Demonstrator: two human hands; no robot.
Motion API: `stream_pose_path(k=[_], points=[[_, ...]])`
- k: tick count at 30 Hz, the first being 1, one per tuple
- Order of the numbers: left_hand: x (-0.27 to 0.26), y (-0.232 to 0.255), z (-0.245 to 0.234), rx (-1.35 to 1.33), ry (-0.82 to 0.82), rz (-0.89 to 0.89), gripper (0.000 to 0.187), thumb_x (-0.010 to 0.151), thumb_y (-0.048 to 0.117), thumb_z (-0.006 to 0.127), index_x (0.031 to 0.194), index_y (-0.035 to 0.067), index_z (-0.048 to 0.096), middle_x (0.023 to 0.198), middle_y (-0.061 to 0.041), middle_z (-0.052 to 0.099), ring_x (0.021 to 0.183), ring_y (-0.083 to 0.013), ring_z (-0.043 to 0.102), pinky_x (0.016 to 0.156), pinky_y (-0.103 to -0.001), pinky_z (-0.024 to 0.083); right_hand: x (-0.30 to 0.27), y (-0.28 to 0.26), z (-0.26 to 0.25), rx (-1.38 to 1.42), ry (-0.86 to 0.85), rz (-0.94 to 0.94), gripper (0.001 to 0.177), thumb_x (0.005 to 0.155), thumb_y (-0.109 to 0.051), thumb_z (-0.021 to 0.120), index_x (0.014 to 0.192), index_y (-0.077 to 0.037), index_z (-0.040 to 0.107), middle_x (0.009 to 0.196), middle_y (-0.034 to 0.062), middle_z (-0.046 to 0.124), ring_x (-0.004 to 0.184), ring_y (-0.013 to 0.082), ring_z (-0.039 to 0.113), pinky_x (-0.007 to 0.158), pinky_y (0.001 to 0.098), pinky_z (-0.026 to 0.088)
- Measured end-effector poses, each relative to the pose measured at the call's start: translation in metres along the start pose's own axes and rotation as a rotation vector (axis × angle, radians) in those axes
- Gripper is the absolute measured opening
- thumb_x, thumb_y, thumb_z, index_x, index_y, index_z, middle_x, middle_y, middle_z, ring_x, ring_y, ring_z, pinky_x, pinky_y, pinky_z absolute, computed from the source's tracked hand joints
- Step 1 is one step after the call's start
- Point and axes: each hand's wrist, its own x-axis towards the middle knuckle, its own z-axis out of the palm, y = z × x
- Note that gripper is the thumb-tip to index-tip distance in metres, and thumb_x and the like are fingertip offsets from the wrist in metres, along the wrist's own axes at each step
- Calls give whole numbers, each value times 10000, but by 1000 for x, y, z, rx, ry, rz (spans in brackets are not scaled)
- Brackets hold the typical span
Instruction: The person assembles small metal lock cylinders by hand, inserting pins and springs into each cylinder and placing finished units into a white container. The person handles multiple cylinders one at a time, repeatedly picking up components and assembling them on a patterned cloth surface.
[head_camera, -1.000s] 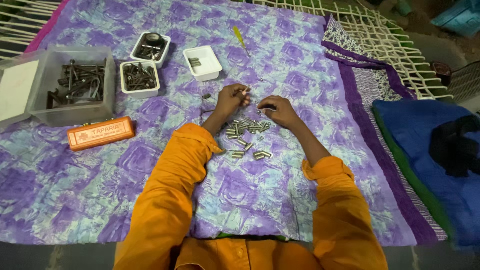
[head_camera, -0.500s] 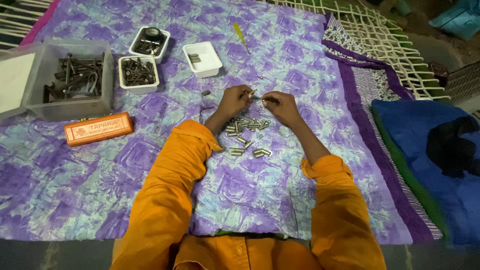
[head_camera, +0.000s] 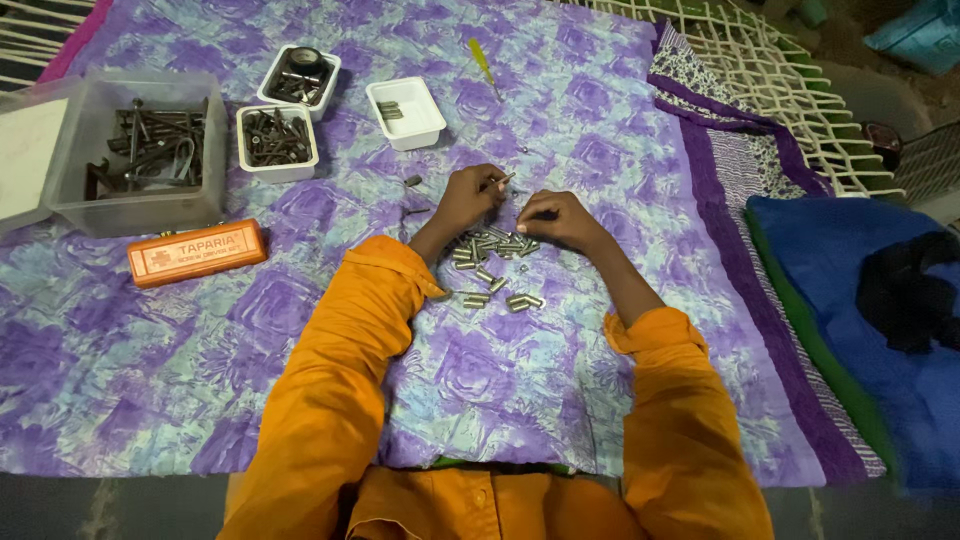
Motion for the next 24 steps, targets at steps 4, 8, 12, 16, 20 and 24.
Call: stream_pose_path(k=[4, 8, 12, 16, 20, 24], points=[[3, 3, 0, 72, 12, -25, 220, 931, 168, 670, 1063, 2, 732, 767, -111, 744, 671, -175, 715, 634, -333, 545, 0, -26, -12, 31, -162, -115, 268, 825, -246, 849, 1016, -71, 781, 1033, 68, 711, 1018, 218, 626, 912, 375, 494], [4, 1, 1, 127, 45, 11, 206, 922, 157, 680, 1056, 14, 745, 749, -107, 740, 661, -165, 711, 641, -330, 544, 9, -76, -20, -178, -330, -373, 416, 730, -297, 906, 1067, -93, 774, 1067, 81, 699, 1031, 288, 629, 927, 420, 484], [-1, -3, -1, -16, -8, -1, 178, 934, 134, 648, 1036, 3, 713, 750, -89, 739, 657, -149, 712, 621, -314, 557, 0, -123, 2, -311, -668, 26, 562, 622, -374, 912, 1101, -139, 735, 987, 40, 702, 921, 239, 672, 822, 383, 537], [1, 0, 2, -37, -6, 8, 167, 938, 114, 641, 1027, -7, 714, 737, -93, 728, 643, -150, 701, 608, -315, 551, -30, -135, 21, -377, -668, -131, 553, 632, -355, 912, 1082, -94, 725, 931, 76, 691, 898, 251, 652, 782, 400, 508], [0, 3, 0, -23, 0, -1, 164, 939, 104, 630, 1026, -5, 714, 726, -86, 731, 635, -138, 711, 612, -305, 561, -47, -119, 15, -78, -516, 83, 388, 709, -315, 862, 1000, -92, 734, 871, 44, 720, 759, 196, 672, 679, 350, 545], [5, 3, -1, -26, -12, -14, 163, 929, 94, 634, 1028, -8, 714, 732, -87, 732, 639, -143, 711, 604, -308, 554, -42, -94, 26, -91, -357, -46, 186, 741, -172, 844, 844, -75, 723, 820, 42, 713, 751, 154, 670, 685, 323, 559]])
